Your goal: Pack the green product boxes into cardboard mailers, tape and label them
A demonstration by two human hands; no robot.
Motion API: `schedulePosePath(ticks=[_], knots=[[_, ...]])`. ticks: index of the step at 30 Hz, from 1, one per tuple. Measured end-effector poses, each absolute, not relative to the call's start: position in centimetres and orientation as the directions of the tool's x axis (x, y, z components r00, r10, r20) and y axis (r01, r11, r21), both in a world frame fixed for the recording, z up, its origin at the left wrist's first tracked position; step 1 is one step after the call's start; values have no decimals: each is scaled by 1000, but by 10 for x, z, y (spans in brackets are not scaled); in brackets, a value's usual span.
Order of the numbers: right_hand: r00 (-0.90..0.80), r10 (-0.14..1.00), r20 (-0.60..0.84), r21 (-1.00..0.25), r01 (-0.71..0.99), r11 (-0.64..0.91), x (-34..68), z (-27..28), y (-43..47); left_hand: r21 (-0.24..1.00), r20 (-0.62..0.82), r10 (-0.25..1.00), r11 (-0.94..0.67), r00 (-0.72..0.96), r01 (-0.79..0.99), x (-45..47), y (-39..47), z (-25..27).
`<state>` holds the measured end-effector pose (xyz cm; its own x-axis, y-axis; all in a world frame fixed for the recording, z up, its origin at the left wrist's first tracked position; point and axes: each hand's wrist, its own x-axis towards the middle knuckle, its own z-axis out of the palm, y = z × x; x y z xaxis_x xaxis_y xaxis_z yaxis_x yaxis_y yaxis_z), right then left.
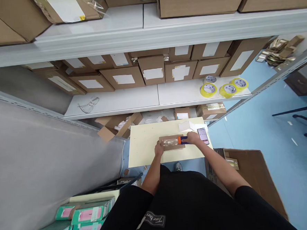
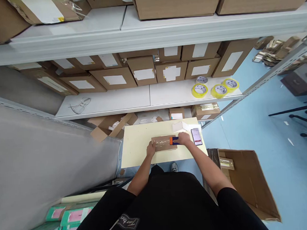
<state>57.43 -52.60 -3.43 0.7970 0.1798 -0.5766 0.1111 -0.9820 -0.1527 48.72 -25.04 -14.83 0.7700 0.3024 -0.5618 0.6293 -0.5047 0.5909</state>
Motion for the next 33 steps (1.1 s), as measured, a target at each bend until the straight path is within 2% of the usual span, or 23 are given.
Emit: schedulePosePath(ticks=[4,7,10,15,19,23,26,30,33], knots=[[812,-1,-583,-10,-9,-1000,573,-26,-601,611,-556,272,-507,786,608,490,-246,-150],[815,-45,-578,19,-41,-999,563,-20,-605,637,-551,250,-490,796,595,491,-234,-150],[825,-25,-565,-11,-38,-999,555,-15,-562,663,-549,249,-452,798,597,489,-209,-148],[832,124,-541,-153,48,-987,552,1,-469,659,-571,307,-381,761,648,489,-145,-146],[842,151,-518,-167,74,-983,545,14,-399,684,-544,337,-351,768,639,494,-102,-134],[833,175,-525,-160,105,-982,534,20,-330,780,-469,226,-346,854,521,493,-84,-113],[829,176,-530,-136,121,-983,530,24,-298,775,-505,136,-364,852,517,488,-85,-101],[849,152,-507,-111,111,-988,527,26,-302,743,-544,112,-395,832,540,482,-105,-94],[876,93,-473,-95,55,-994,521,22,-332,722,-559,97,-432,824,541,476,-140,-94]])
